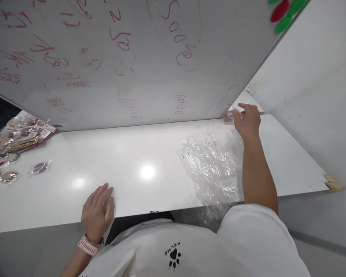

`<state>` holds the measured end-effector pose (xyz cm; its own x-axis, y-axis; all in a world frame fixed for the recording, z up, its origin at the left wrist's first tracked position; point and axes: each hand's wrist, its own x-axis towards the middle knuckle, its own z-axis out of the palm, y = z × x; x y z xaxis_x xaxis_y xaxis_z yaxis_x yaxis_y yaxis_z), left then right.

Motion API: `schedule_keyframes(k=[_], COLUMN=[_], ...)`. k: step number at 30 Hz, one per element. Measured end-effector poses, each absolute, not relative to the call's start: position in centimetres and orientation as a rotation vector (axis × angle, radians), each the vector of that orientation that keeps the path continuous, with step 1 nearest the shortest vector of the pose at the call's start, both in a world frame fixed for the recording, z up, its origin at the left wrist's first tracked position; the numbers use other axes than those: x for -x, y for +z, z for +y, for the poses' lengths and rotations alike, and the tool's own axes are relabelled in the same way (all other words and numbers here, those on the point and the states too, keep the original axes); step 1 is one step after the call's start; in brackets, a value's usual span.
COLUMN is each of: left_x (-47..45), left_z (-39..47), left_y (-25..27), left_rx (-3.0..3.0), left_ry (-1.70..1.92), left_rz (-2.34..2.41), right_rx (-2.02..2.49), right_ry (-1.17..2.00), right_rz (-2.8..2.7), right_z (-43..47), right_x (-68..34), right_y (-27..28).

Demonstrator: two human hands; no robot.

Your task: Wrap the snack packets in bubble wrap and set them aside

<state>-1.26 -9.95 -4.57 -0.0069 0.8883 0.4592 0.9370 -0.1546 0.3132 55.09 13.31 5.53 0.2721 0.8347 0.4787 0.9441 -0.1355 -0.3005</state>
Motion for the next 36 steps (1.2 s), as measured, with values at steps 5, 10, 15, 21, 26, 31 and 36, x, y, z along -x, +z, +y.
schedule_keyframes(k=[5,10,15,21,26,31,36], left_x=[1.2,1.1,0.9,3.4,9.0,12.5,10.6], left_z=[-10.0,-10.2,-10.3,-8.8,-8.0,-8.4,-8.4], left_y=[-4.5,-4.3,-2.2,2.9,3.5,2.3,0.9], left_rx=[2.154,2.181,2.228,2.293,1.772,1.450,1.295], left_ry=[-0.871,-0.919,-1.242,-2.734,-3.259,-2.879,-2.896], left_rz=[-2.002,-2.047,-2.320,-2.668,-2.767,-2.890,-2.859], right_rx=[1.848,1.948,1.552,1.137,0.983,1.454,1.586], right_ry=[0.231,-0.134,-0.275,0.305,0.664,0.588,0.805], right_rz=[-2.021,-1.532,-1.581,-2.151,-2.299,-1.829,-1.727], right_z=[3.2,2.6,1.4,-4.5,-8.1,-8.2,-7.6], right_x=[-49.6,-46.4,-36.9,-19.8,-15.8,-19.4,-18.9], right_y=[2.4,3.0,11.3,8.9,3.8,1.1,-1.3])
